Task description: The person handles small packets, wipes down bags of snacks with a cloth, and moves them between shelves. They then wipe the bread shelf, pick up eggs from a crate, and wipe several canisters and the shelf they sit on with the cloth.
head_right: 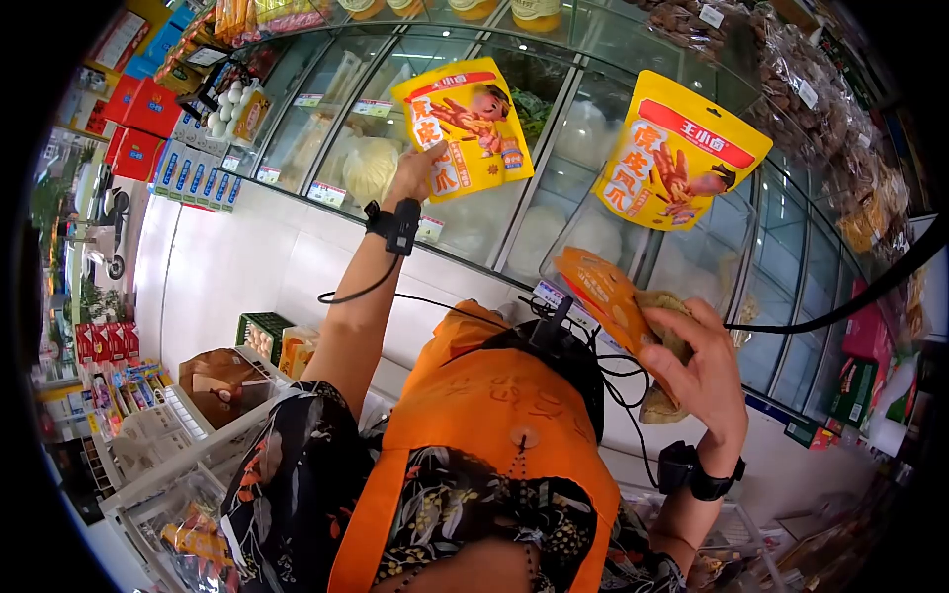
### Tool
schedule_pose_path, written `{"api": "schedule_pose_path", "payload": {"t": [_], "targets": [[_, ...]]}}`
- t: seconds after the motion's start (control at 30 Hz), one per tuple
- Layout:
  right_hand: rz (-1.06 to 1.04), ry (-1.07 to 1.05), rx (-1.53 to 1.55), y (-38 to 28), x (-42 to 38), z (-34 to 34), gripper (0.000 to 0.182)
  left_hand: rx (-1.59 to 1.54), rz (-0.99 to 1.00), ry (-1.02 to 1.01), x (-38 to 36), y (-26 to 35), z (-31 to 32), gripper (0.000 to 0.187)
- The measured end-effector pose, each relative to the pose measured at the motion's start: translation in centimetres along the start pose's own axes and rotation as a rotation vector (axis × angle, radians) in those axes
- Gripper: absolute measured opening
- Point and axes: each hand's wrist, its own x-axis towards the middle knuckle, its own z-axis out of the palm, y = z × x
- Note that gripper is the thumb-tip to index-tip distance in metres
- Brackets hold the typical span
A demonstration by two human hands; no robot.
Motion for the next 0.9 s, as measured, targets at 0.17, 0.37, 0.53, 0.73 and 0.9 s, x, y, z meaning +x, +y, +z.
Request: {"api": "schedule_pose_path", "payload": {"t": [0.17,0.37,0.53,0.73,0.9], "targets": [[0.054,0.111,-0.02,0.4,0.6,0.7,0.032,-0.134,0.351,0.081,-2.7,2.1,0.7,0.025],[0.105,0.201,-0.047,-0.2,0.8,-1.5,0.032,-0.367,0.466,-0.23,-7.8,9.1,4.8,0.032],[-0.019,0.263,-0.003,0.2,1.5,-1.9,0.031,-0.375,0.283,-0.55,-15.3,9.5,11.3,0.046],[-0.21,0.421,0.246,-0.5,3.5,-1.4,0.038,-0.697,-0.398,-1.23,-20.4,7.5,18.6,0.053],[-0.076,0.414,0.601,-0.6,4.9,-1.5,0.05,-0.633,-0.668,-1.599,-21.7,4.6,21.9,0.059]]}}
